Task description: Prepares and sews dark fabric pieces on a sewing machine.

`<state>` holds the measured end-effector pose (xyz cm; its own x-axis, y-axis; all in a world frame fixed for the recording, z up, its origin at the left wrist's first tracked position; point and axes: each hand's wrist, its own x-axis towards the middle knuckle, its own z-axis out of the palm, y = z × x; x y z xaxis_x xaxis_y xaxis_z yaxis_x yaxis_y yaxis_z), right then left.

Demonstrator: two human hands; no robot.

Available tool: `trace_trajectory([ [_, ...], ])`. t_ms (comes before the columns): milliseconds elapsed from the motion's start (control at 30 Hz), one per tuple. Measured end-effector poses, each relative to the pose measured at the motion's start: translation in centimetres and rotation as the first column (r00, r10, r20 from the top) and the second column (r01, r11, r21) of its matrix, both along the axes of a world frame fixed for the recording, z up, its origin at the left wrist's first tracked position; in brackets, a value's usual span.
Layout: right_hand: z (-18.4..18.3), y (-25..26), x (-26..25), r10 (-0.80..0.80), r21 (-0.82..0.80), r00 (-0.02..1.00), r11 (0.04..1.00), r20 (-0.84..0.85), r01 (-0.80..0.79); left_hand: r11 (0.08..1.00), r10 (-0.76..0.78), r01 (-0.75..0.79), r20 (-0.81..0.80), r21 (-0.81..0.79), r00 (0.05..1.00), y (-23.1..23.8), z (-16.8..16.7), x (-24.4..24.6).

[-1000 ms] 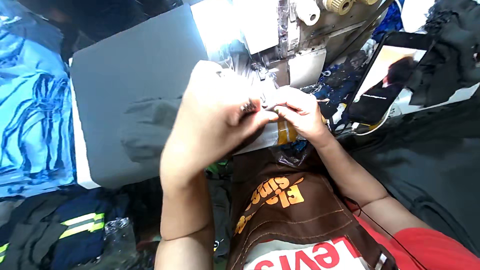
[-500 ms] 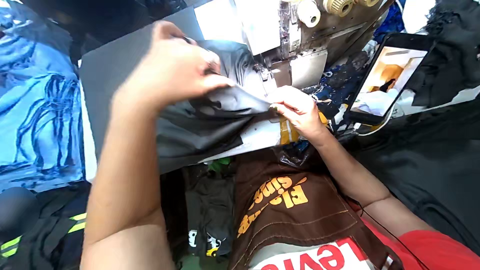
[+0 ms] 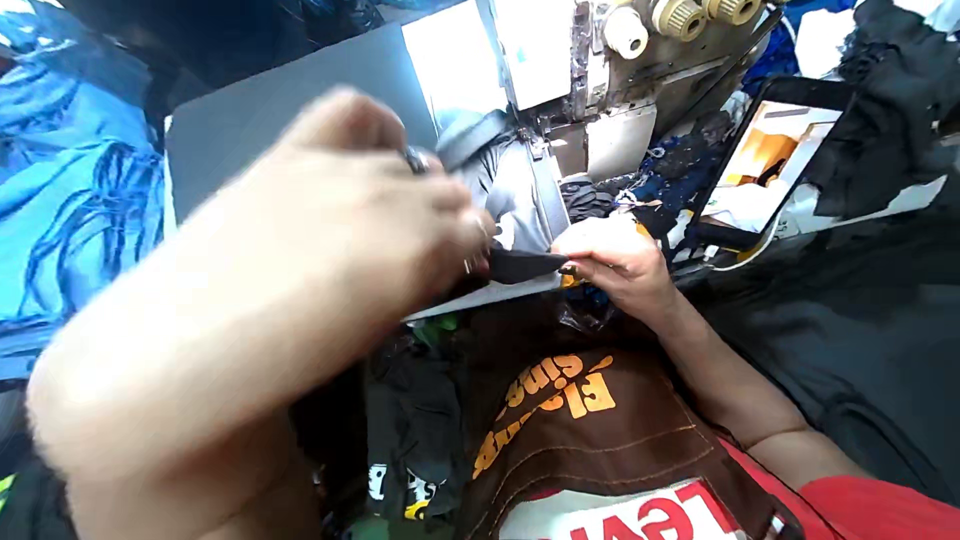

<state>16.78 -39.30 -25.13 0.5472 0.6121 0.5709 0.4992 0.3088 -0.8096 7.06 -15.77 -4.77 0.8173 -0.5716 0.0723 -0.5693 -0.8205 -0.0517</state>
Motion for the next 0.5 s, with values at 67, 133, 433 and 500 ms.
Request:
trace_trajectory([
  [67, -0.7, 0.3, -0.2, -0.034, -0.013, 0.998, 0.999, -0.044, 0.034, 0.998, 0.056, -0.056, 0.021, -0.011, 0.998, 1.6, -0.4, 2.2],
  [133, -1.2, 1.0, 0.1, -0.047, -0.010, 0.995, 0.999, -0.086, 0.046, 0.996, 0.073, -0.072, 0.014, -0.059, 0.997, 1.7, -0.6, 3.3],
  [433, -1.5, 1.7, 1.1, -0.077, 0.012, 0.992, 0.997, -0.102, 0.078, 0.980, 0.070, -0.075, -0.036, -0.185, 0.997, -3.9, -4.8, 2.4],
  [500, -1.6, 1.8, 1.2, -0.090, 0.026, 0.990, 0.995, -0.107, 0.093, 0.978, 0.113, -0.110, 0.006, -0.175, 0.994, -4.4, -6.2, 2.7],
])
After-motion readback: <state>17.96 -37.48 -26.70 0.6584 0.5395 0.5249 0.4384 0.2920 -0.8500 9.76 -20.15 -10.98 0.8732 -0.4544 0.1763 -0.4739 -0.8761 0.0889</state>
